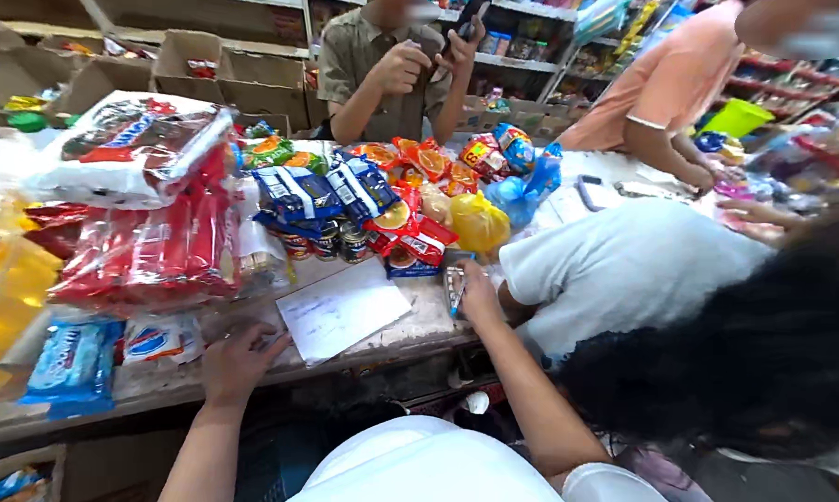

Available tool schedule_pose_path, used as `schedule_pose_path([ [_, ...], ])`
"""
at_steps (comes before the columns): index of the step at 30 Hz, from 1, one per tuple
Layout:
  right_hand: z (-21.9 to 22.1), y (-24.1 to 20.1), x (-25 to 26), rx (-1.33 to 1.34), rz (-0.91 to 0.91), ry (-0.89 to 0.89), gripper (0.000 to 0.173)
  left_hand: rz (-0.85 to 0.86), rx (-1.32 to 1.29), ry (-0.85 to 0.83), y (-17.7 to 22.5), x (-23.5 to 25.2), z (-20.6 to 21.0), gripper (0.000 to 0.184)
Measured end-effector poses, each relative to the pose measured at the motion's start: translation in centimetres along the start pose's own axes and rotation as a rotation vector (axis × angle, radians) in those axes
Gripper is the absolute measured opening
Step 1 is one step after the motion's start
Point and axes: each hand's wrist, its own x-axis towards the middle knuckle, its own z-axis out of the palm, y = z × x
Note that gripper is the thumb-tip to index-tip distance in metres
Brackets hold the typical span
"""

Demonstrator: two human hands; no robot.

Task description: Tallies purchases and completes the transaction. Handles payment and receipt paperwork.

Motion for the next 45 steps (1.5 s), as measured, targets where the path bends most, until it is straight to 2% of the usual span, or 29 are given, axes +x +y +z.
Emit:
schedule_pose_path([
  [2,-0.2,1.9,0.1,-0.12,0.078,0.025,0.043,0.025,-0.002,0.031,-0.1,0.0,0.1,0.05],
  [5,0.1,2.9,-0.5,-0.115,0.094,0.052,0.048,0.046,0.004,0.059,0.1,0.0,0.1,0.051],
  [8,0.4,3.5,-0.4,-0.075,0.082,0.082,0.048,0.037,0.007,0.049,0.1,-0.2,-0.1,0.051],
  [13,-0.8,3.4,-0.9,-0.004,0.097,0.018,0.043,0.035,-0.004,0.06,0.0,-0.2,0.2,0.053],
  [20,-1.1,4.7,-7.0,-0.007,-0.161,0.14,0.031,0.015,-0.008,0.044,0.1,0.1,0.4,0.049],
  [28,-0.2,4.6,-7.0,-0.018,-0.237,0.217,0.029,0.043,0.034,0.095,-0.3,-0.1,0.5,0.048],
  [34,-0.6,5.0,-6.3,0.12,-0.138,0.178,0.029,0.046,0.047,0.132,-0.3,-0.2,0.8,0.049],
  [39,-0.8,4.3,-5.7,0.095,-0.168,0.19,0.029,0.027,0.049,0.119,0.1,-0.2,0.7,0.051],
  [42,-0.5,3.7,-5.4,0.09,-0.193,0.125,0.031,0.027,0.046,0.134,-0.1,-0.3,0.6,0.052],
  [45,-0.5,2.4,-5.2,0.014,-0.173,-0.042,0.034,0.011,0.049,0.121,-0.4,-0.3,0.5,0.054],
])
